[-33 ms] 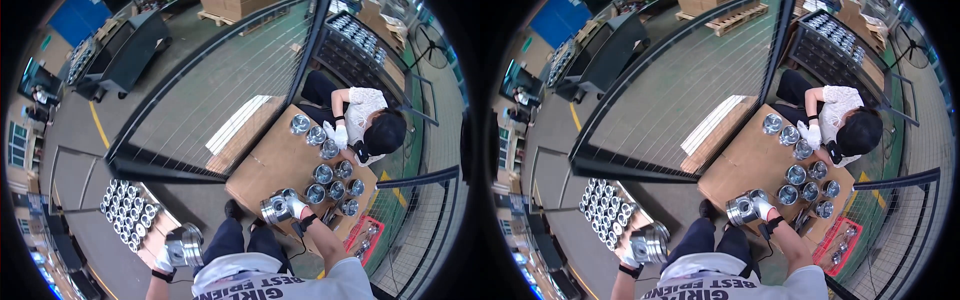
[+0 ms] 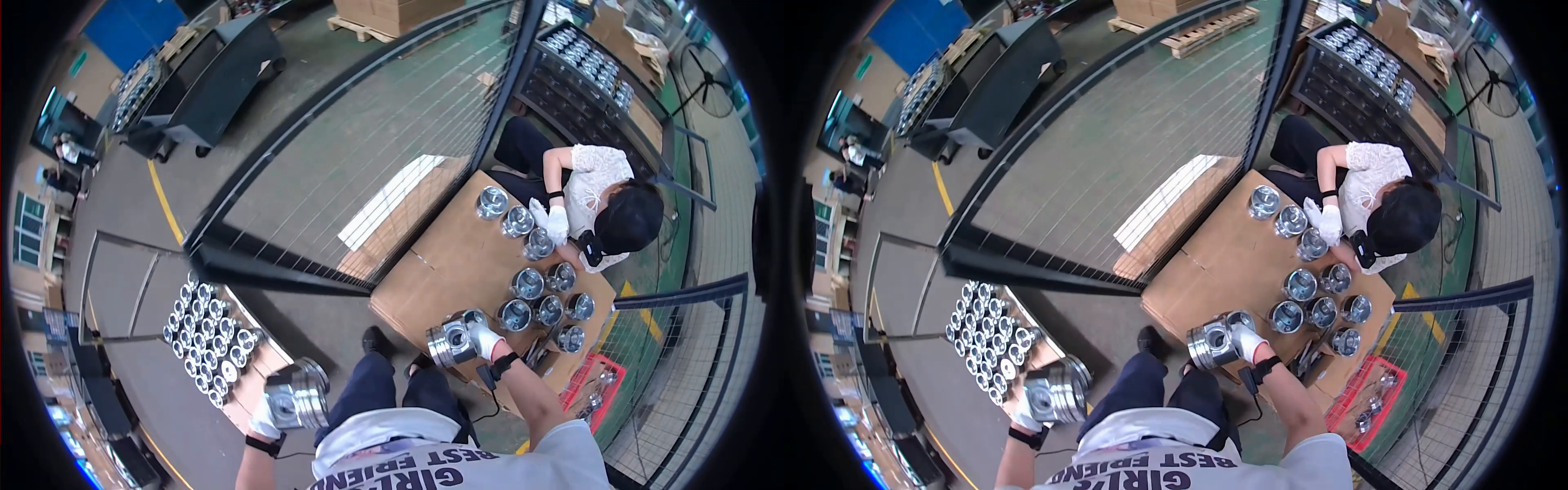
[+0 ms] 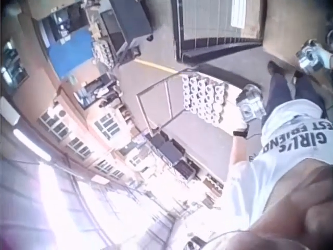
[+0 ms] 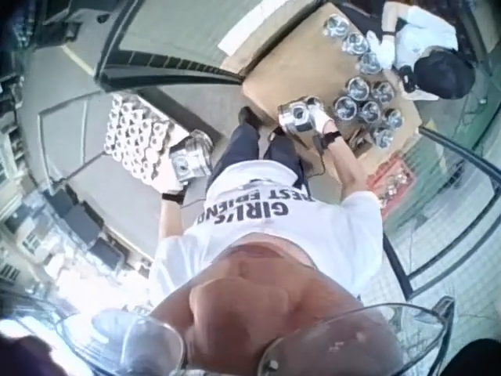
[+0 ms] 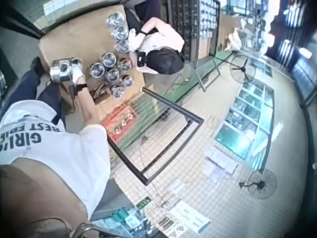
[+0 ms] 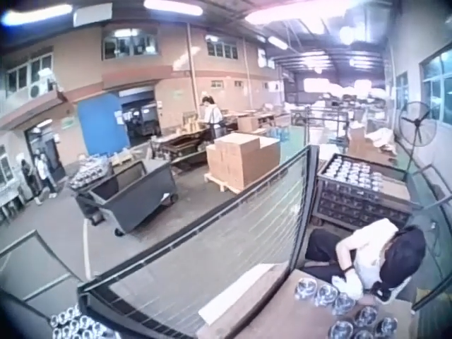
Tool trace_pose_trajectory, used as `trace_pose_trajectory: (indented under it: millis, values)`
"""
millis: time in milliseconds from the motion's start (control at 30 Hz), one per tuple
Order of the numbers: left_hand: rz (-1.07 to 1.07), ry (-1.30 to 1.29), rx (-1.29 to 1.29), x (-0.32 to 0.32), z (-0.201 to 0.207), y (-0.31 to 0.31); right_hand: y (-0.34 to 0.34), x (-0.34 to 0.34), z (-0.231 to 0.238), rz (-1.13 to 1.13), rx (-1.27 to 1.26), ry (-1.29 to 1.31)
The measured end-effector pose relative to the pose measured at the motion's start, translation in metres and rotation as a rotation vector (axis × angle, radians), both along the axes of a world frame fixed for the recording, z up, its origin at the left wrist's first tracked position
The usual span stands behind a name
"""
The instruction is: Inspecting metal pistons and moving them from a cardboard pallet to a transport cart.
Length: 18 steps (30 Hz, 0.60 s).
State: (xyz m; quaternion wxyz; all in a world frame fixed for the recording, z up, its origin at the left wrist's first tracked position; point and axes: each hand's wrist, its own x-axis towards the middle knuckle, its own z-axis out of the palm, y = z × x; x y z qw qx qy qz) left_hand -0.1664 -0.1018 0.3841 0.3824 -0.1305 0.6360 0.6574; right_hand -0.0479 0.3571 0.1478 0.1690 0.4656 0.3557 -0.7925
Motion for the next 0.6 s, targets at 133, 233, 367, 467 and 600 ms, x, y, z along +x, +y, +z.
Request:
trace_pose_trajectory:
  millis: [133, 233, 367, 467, 600]
  values:
    - [0.099, -0.007, 0.057, 0.002, 0.008, -0.031, -0.026, 0.005, 0.026, -0.219, -0.108, 0.045]
    - [0.149, -0.008, 0.116, -0.026, -0.002, -0.050, -0.043, 0.022, 0.015, -0.326, -0.047, -0.118]
    - [0.192, -0.008, 0.171, -0.087, -0.012, -0.095, -0.074, 0.032, 0.045, 0.274, 0.515, -0.086]
    - [0.173, -0.020, 0.232, -0.181, -0.018, -0.141, -0.086, 0.086, 0.004, 0.638, 1.029, 0.011]
    - [0.168, -0.014, 0.288, -0.264, -0.029, -0.166, -0.135, 0.019, 0.079, 1.488, 1.019, -0.250]
